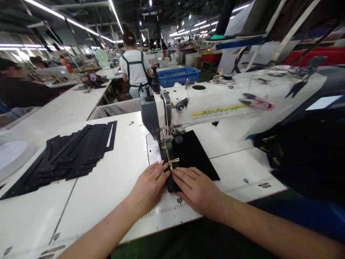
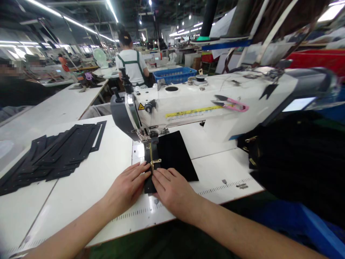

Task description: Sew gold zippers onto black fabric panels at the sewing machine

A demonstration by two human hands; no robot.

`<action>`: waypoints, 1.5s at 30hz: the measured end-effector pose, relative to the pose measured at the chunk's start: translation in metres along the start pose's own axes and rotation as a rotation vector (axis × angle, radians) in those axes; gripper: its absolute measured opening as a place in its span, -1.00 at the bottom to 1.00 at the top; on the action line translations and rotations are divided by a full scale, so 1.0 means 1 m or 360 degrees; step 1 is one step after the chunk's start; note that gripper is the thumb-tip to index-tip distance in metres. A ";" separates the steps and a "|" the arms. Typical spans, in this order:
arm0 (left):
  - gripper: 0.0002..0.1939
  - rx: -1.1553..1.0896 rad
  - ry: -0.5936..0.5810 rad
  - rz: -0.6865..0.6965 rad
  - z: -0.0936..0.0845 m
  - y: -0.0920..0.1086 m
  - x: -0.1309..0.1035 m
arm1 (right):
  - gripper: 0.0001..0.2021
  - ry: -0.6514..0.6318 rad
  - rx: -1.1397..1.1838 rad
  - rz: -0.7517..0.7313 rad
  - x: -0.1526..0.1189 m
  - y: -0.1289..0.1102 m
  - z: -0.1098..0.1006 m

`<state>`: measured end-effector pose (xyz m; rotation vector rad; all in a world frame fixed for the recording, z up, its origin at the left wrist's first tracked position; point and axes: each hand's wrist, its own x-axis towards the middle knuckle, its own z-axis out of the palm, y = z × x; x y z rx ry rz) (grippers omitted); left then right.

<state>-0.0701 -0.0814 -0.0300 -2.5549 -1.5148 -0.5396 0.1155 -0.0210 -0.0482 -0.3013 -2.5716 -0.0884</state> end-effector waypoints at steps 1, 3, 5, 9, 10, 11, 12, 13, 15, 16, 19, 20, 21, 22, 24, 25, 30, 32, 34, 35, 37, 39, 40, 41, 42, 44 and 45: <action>-0.69 -0.0014 -0.0002 -0.0029 -0.001 0.001 0.000 | -0.74 0.0028 -0.0052 -0.0038 0.002 0.001 0.002; -0.65 -0.0039 -0.0001 -0.0076 -0.002 0.003 0.001 | -0.76 0.0047 -0.0053 -0.0080 0.008 0.005 0.004; -0.65 -0.0050 0.0020 -0.0114 -0.002 0.004 0.003 | -0.79 0.0023 0.0079 -0.0033 0.013 0.009 0.003; -0.78 0.0046 0.0140 -0.0099 0.004 0.006 0.007 | -0.81 0.0027 0.0266 0.0077 0.014 0.009 0.000; -0.80 0.0102 0.0166 -0.0076 0.007 0.006 0.007 | -0.80 0.0053 0.0267 0.0080 0.013 0.007 -0.001; -0.79 0.0163 0.0182 -0.0053 0.009 0.007 0.006 | -0.79 0.0083 0.0268 0.0083 0.012 0.005 -0.001; -0.79 0.0219 0.0194 -0.0029 0.011 0.007 0.006 | -0.78 0.0107 0.0281 0.0092 0.011 0.004 -0.002; -0.78 0.0262 0.0202 -0.0003 0.013 0.008 0.005 | -0.79 0.0108 0.0317 0.0108 0.012 0.004 -0.004; -0.76 0.0315 0.0219 0.0036 0.016 0.008 0.003 | -0.79 0.0067 0.0450 0.0185 0.016 0.008 -0.006; -0.75 0.0329 0.0232 0.0048 0.016 0.007 0.003 | -0.78 0.0046 0.0502 0.0254 0.019 0.012 -0.006; -0.71 0.0358 0.0260 0.0069 0.016 0.006 0.002 | -0.69 0.0005 0.0441 0.0441 0.030 0.026 0.001; -0.70 0.0360 0.0259 0.0076 0.016 0.005 0.003 | -0.65 -0.0023 0.0370 0.0460 0.032 0.030 0.006; -0.70 0.0356 0.0251 0.0087 0.015 0.004 0.003 | -0.62 -0.0071 0.0307 0.0456 0.033 0.032 0.011; -0.70 0.0348 0.0238 0.0098 0.015 0.004 0.003 | -0.61 -0.0124 0.0262 0.0441 0.034 0.034 0.015; -0.71 0.0323 0.0203 0.0117 0.014 0.002 0.003 | -0.60 -0.0194 0.0215 0.0427 0.033 0.035 0.021; -0.71 0.0310 0.0187 0.0123 0.013 0.002 0.004 | -0.59 -0.0208 0.0202 0.0431 0.033 0.034 0.023; -0.71 0.0249 0.0164 0.0100 0.013 -0.003 0.007 | -0.59 -0.0212 0.0178 0.0427 0.035 0.036 0.023; -0.72 0.0226 0.0166 0.0087 0.013 -0.005 0.009 | -0.60 -0.0213 0.0178 0.0426 0.037 0.039 0.024; -0.72 0.0213 0.0182 0.0080 0.014 -0.008 0.012 | -0.60 -0.0215 0.0182 0.0415 0.039 0.042 0.026; -0.72 0.0211 0.0188 0.0079 0.015 -0.010 0.013 | -0.60 -0.0214 0.0182 0.0409 0.040 0.044 0.027; -0.72 0.0212 0.0201 0.0082 0.016 -0.014 0.016 | -0.61 -0.0205 0.0173 0.0408 0.043 0.047 0.029; -0.72 0.0206 0.0218 0.0092 0.017 -0.018 0.019 | -0.62 -0.0188 0.0156 0.0422 0.045 0.049 0.031; -0.73 0.0198 0.0226 0.0097 0.017 -0.020 0.020 | -0.63 -0.0177 0.0151 0.0424 0.047 0.051 0.032; -0.73 0.0190 0.0231 0.0098 0.017 -0.022 0.022 | -0.64 -0.0162 0.0149 0.0424 0.048 0.052 0.033; -0.74 0.0184 0.0235 0.0096 0.017 -0.024 0.023 | -0.65 -0.0144 0.0150 0.0421 0.050 0.054 0.034; -0.74 0.0182 0.0234 0.0085 0.017 -0.027 0.026 | -0.69 -0.0112 0.0167 0.0417 0.053 0.056 0.035; -0.73 0.0188 0.0237 0.0081 0.017 -0.028 0.027 | -0.71 -0.0099 0.0176 0.0420 0.054 0.058 0.036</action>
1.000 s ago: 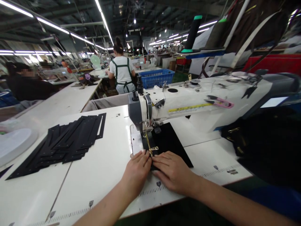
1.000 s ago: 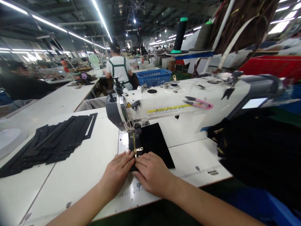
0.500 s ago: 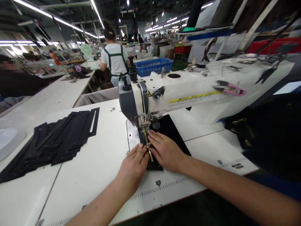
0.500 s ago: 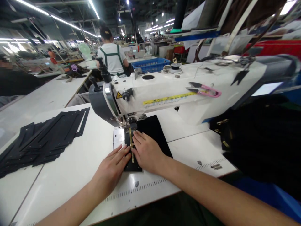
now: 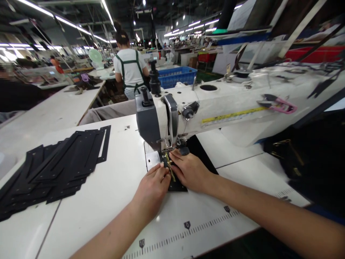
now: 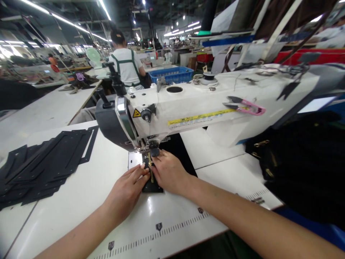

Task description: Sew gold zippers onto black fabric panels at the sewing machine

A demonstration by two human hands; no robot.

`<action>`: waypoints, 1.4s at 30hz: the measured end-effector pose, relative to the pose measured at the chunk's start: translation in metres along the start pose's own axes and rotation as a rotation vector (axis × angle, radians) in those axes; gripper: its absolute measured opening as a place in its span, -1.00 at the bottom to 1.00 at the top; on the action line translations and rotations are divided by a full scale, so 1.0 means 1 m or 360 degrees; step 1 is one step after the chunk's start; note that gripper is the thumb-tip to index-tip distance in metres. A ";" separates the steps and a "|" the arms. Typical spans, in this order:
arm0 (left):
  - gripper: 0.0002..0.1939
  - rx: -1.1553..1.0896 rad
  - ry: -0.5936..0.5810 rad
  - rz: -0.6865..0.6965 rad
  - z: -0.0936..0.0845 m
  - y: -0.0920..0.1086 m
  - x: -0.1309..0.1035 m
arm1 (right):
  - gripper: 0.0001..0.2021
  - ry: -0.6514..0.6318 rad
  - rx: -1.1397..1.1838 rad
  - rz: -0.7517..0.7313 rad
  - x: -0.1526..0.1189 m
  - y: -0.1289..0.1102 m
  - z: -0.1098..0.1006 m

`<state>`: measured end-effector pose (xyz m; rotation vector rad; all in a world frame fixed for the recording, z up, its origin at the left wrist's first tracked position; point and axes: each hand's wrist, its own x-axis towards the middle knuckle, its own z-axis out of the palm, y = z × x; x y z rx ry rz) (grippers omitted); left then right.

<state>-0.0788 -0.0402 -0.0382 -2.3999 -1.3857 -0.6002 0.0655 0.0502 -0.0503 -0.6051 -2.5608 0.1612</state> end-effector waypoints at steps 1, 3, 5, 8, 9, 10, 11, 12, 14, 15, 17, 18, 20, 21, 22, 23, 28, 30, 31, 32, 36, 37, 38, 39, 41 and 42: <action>-0.72 0.0010 0.0003 -0.0002 0.001 -0.002 0.001 | -0.73 0.0006 0.0007 0.0009 0.002 0.001 0.000; -0.71 0.0028 -0.0008 -0.0001 0.002 -0.005 0.003 | -0.75 0.0000 0.0017 0.0042 0.005 0.002 0.001; -0.71 0.0039 -0.0017 0.0000 0.003 -0.008 0.004 | -0.77 -0.0017 0.0021 0.0094 0.008 0.003 0.001; -0.71 0.0047 -0.0001 -0.0002 0.003 -0.012 0.005 | -0.79 -0.0008 0.0034 0.0161 0.012 0.005 0.003; -0.71 0.0048 0.0013 -0.0001 0.003 -0.013 0.005 | -0.80 0.0010 0.0045 0.0177 0.013 0.005 0.004; -0.71 0.0050 0.0026 -0.0003 0.003 -0.013 0.006 | -0.82 0.0035 0.0059 0.0194 0.013 0.005 0.004; -0.71 0.0054 0.0037 -0.0006 0.003 -0.013 0.006 | -0.83 0.0061 0.0068 0.0215 0.014 0.005 0.005; -0.72 0.0058 0.0048 -0.0009 0.003 -0.013 0.006 | -0.84 0.0091 0.0063 0.0249 0.014 0.005 0.005; -0.72 0.0071 0.0066 -0.0013 0.002 -0.012 0.006 | -0.84 0.0145 0.0003 0.0373 0.015 0.003 0.005; -0.72 0.0075 0.0072 -0.0009 0.002 -0.011 0.006 | -0.82 0.0153 -0.0037 0.0470 0.016 0.001 0.005; -0.72 0.0076 0.0076 0.0008 0.002 -0.011 0.006 | -0.80 0.0124 -0.0092 0.0670 0.018 -0.002 0.004; -0.73 0.0075 0.0070 0.0012 0.002 -0.011 0.005 | -0.80 0.0096 -0.0098 0.0746 0.020 -0.003 0.004; -0.74 0.0066 0.0042 0.0012 0.003 -0.013 0.004 | -0.81 0.0046 -0.0090 0.0830 0.024 -0.004 0.005; -0.74 0.0061 0.0028 0.0009 0.003 -0.013 0.004 | -0.82 0.0035 -0.0089 0.0851 0.027 -0.004 0.006; -0.74 0.0055 0.0015 0.0008 0.003 -0.014 0.003 | -0.83 0.0031 -0.0093 0.0875 0.030 -0.004 0.008; -0.74 0.0047 0.0007 0.0011 0.003 -0.015 0.003 | -0.82 0.0026 -0.0100 0.0904 0.034 -0.004 0.009; -0.75 0.0020 0.0009 0.0024 0.002 -0.014 0.004 | -0.79 0.0037 -0.0136 0.0926 0.043 -0.004 0.007; -0.76 0.0015 0.0006 -0.0006 0.001 -0.012 0.004 | -0.80 0.0044 -0.0120 0.0831 0.035 -0.007 0.000; -0.76 0.0012 0.0001 -0.0033 0.000 -0.011 0.003 | -0.81 0.0041 -0.0103 0.0765 0.028 -0.009 -0.004; -0.76 0.0006 -0.0006 -0.0065 0.000 -0.011 0.002 | -0.81 0.0034 -0.0074 0.0658 0.019 -0.011 -0.008; -0.73 -0.0061 -0.0061 -0.0230 -0.002 -0.009 -0.002 | -0.63 -0.0026 0.0123 -0.0011 -0.017 -0.013 -0.021; -0.72 -0.0085 -0.0080 -0.0278 -0.003 -0.009 -0.003 | -0.67 -0.0057 0.0174 -0.0085 -0.021 -0.012 -0.024; -0.72 -0.0107 -0.0100 -0.0331 -0.004 -0.010 -0.004 | -0.74 -0.0094 0.0214 -0.0086 -0.022 -0.010 -0.026; -0.73 -0.0122 -0.0119 -0.0389 -0.006 -0.010 -0.004 | -0.81 -0.0139 0.0238 -0.0023 -0.019 -0.007 -0.028; -0.82 -0.0125 -0.0159 -0.0507 -0.009 -0.011 0.000 | -0.83 -0.0229 0.0270 0.0121 -0.006 0.000 -0.033; -0.89 -0.0115 -0.0179 -0.0560 -0.010 -0.011 0.002 | -0.80 -0.0274 0.0279 0.0163 0.002 0.005 -0.035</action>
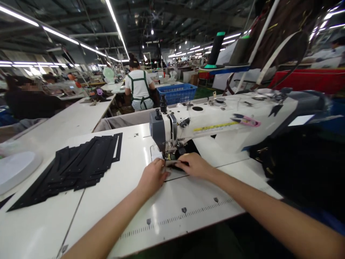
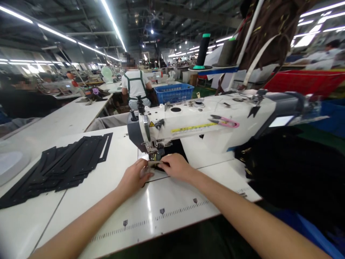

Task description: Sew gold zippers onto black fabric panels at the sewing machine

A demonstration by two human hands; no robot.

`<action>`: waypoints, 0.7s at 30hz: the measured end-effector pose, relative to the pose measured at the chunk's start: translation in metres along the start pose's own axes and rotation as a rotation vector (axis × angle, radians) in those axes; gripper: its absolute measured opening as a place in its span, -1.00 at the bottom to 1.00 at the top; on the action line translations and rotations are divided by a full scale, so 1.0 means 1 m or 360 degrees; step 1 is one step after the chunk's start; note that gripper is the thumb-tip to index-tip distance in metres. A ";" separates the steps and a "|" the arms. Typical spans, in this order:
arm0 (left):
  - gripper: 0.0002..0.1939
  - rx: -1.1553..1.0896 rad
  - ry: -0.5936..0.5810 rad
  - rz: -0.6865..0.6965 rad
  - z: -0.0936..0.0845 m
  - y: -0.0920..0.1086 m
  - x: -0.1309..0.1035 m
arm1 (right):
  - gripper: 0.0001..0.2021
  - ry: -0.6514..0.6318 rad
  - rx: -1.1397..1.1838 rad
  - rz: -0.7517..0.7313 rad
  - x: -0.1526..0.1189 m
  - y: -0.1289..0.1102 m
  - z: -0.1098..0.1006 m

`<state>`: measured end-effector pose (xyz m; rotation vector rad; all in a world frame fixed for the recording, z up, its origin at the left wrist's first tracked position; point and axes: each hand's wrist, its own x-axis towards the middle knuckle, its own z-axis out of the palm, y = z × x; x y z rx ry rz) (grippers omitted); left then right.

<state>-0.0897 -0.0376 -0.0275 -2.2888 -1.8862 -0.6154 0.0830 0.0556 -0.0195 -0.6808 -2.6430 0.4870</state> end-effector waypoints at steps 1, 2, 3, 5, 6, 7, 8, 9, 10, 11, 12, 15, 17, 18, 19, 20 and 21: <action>-0.95 0.0015 -0.0014 -0.0045 -0.002 0.000 0.003 | -0.79 -0.0042 0.0010 0.0024 0.008 0.003 -0.005; -0.93 0.0032 -0.0028 -0.0078 -0.003 0.001 0.007 | -0.81 -0.0079 0.0022 0.0038 0.015 0.005 -0.009; -0.89 0.0048 -0.0041 -0.0097 -0.005 0.002 0.010 | -0.83 -0.0110 0.0033 0.0044 0.020 0.007 -0.013; -0.84 0.0073 -0.0059 -0.0096 -0.006 0.003 0.014 | -0.88 -0.0143 0.0046 0.0027 0.023 0.007 -0.018; -0.85 0.0082 -0.0062 -0.0077 -0.007 0.004 0.015 | -0.89 -0.0140 0.0042 0.0012 0.020 0.004 -0.018; -0.87 0.0089 -0.0059 -0.0046 -0.006 0.005 0.014 | -0.88 -0.0125 0.0030 -0.0005 0.015 0.001 -0.016; -0.90 0.0096 -0.0050 -0.0007 -0.005 0.006 0.012 | -0.86 -0.0098 0.0008 -0.0021 0.009 -0.004 -0.013; -0.92 0.0104 -0.0035 0.0039 -0.003 0.008 0.009 | -0.84 -0.0062 -0.0022 -0.0035 0.002 -0.009 -0.008; -0.90 0.0115 -0.0017 0.0090 0.000 0.009 0.006 | -0.82 -0.0024 -0.0057 -0.0046 -0.006 -0.013 -0.002; -0.85 0.0128 0.0005 0.0139 0.003 0.011 0.002 | -0.80 0.0010 -0.0087 -0.0051 -0.013 -0.017 0.005; -0.81 0.0143 0.0028 0.0185 0.007 0.012 -0.001 | -0.77 0.0043 -0.0121 -0.0061 -0.019 -0.020 0.012; -0.73 0.0178 0.0087 0.0296 0.015 0.012 -0.008 | -0.71 0.0168 -0.0288 -0.0163 -0.028 -0.022 0.029; -0.72 0.0190 0.0115 0.0356 0.018 0.009 -0.008 | -0.71 0.0256 -0.0420 -0.0260 -0.027 -0.020 0.034; -0.71 0.0195 0.0136 0.0384 0.019 0.007 -0.008 | -0.71 0.0288 -0.0465 -0.0297 -0.025 -0.019 0.035; -0.71 0.0201 0.0160 0.0408 0.019 0.006 -0.006 | -0.71 0.0306 -0.0487 -0.0319 -0.023 -0.017 0.036; -0.71 0.0209 0.0186 0.0427 0.020 0.004 -0.005 | -0.71 0.0318 -0.0498 -0.0331 -0.021 -0.015 0.036; -0.72 0.0217 0.0211 0.0441 0.020 0.002 -0.004 | -0.71 0.0326 -0.0503 -0.0335 -0.019 -0.014 0.036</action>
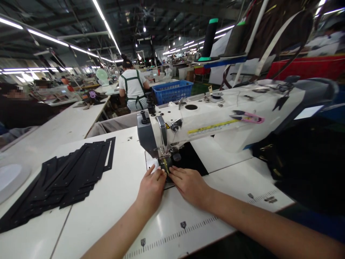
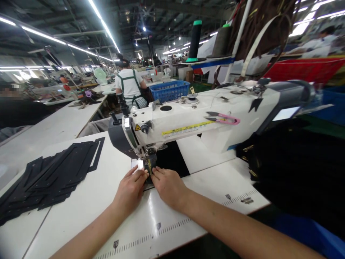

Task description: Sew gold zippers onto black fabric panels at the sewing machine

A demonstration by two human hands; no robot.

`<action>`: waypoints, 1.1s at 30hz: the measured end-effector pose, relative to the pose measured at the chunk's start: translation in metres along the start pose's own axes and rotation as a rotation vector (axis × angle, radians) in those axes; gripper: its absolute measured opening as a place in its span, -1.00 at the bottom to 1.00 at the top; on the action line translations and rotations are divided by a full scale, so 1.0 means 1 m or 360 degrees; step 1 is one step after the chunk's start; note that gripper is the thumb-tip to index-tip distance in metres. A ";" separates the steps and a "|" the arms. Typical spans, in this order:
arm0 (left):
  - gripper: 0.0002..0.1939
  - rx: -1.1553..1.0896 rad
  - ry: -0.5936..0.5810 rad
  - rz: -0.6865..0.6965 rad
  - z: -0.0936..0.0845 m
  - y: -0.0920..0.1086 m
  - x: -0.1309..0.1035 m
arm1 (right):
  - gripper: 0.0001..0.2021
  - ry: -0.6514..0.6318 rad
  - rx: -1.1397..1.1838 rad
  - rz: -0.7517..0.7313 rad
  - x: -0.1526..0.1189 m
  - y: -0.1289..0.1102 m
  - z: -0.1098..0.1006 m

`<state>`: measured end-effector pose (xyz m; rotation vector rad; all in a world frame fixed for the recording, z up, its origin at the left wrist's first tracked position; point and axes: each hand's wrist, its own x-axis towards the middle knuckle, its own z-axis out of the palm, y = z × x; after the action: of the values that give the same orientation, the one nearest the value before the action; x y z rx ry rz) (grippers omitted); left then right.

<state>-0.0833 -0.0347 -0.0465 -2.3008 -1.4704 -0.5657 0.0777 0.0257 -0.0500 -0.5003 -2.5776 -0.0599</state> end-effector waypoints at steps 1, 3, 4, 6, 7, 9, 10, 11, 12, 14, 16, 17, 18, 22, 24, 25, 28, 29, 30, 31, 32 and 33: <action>-0.72 0.0008 0.0017 0.0004 0.001 -0.002 0.001 | -0.70 0.0002 -0.0003 -0.0001 0.001 0.001 0.001; -0.73 0.0008 0.0027 -0.0002 0.002 -0.005 0.003 | -0.70 0.0007 -0.0007 0.0000 0.004 0.004 0.003; -0.74 -0.0001 0.0030 -0.0006 0.003 -0.007 0.004 | -0.70 0.0010 -0.0008 -0.0001 0.005 0.005 0.004; -0.75 -0.0034 0.0023 -0.0014 0.004 -0.011 0.006 | -0.71 0.0017 -0.0020 -0.0009 0.008 0.006 0.008; -0.75 -0.0049 0.0017 -0.0016 0.005 -0.013 0.008 | -0.71 0.0023 -0.0033 -0.0013 0.009 0.007 0.009; -0.75 -0.0067 0.0008 -0.0023 0.006 -0.016 0.011 | -0.72 0.0026 -0.0057 -0.0013 0.013 0.008 0.011; -0.76 -0.0068 0.0005 -0.0031 0.005 -0.017 0.012 | -0.72 0.0024 -0.0062 -0.0006 0.014 0.008 0.011; -0.76 -0.0067 0.0007 -0.0043 0.005 -0.017 0.013 | -0.73 0.0024 -0.0057 0.0008 0.015 0.008 0.011; -0.76 -0.0064 0.0010 -0.0056 0.003 -0.017 0.014 | -0.73 0.0029 -0.0037 0.0032 0.016 0.008 0.010; -0.77 -0.0063 0.0004 -0.0086 -0.002 -0.015 0.012 | -0.74 0.0043 0.0065 0.0084 0.014 0.008 0.007; -0.78 -0.0071 -0.0013 -0.0134 -0.008 -0.010 0.008 | -0.72 0.0065 0.0198 0.0121 0.011 0.008 0.005; -0.78 -0.0075 -0.0020 -0.0155 -0.011 -0.008 0.004 | -0.72 0.0084 0.0242 0.0121 0.008 0.008 0.005; -0.78 -0.0080 -0.0024 -0.0167 -0.013 -0.006 0.001 | -0.71 0.0103 0.0258 0.0113 0.006 0.008 0.006; -0.76 -0.0095 -0.0027 -0.0066 -0.014 -0.005 -0.008 | -0.71 0.0165 0.0155 0.0049 0.002 0.008 0.013; -0.76 -0.0091 -0.0046 0.0004 -0.012 -0.007 -0.007 | -0.72 0.0155 0.0120 0.0022 0.003 0.009 0.016; -0.75 -0.0084 -0.0059 0.0025 -0.011 -0.009 -0.006 | -0.72 0.0149 0.0110 0.0010 0.003 0.010 0.016; -0.74 -0.0060 -0.0093 0.0066 -0.009 -0.014 -0.002 | -0.72 0.0123 0.0088 -0.0008 0.006 0.013 0.015; -0.73 -0.0055 -0.0101 0.0074 -0.008 -0.015 -0.001 | -0.73 0.0115 0.0078 -0.0009 0.008 0.014 0.014; -0.73 -0.0052 -0.0108 0.0079 -0.007 -0.016 0.000 | -0.73 0.0110 0.0068 -0.0011 0.009 0.016 0.013; -0.73 -0.0054 -0.0113 0.0080 -0.006 -0.018 0.001 | -0.74 0.0109 0.0059 -0.0017 0.010 0.017 0.013; -0.74 -0.0059 -0.0109 0.0077 -0.005 -0.019 0.001 | -0.75 0.0113 0.0052 -0.0026 0.012 0.019 0.012; -0.74 -0.0067 -0.0103 0.0069 -0.004 -0.021 0.002 | -0.76 0.0124 0.0051 -0.0035 0.014 0.020 0.011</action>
<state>-0.1023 -0.0263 -0.0404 -2.3980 -1.4467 -0.5193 0.0684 0.0507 -0.0538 -0.4493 -2.5043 -0.0449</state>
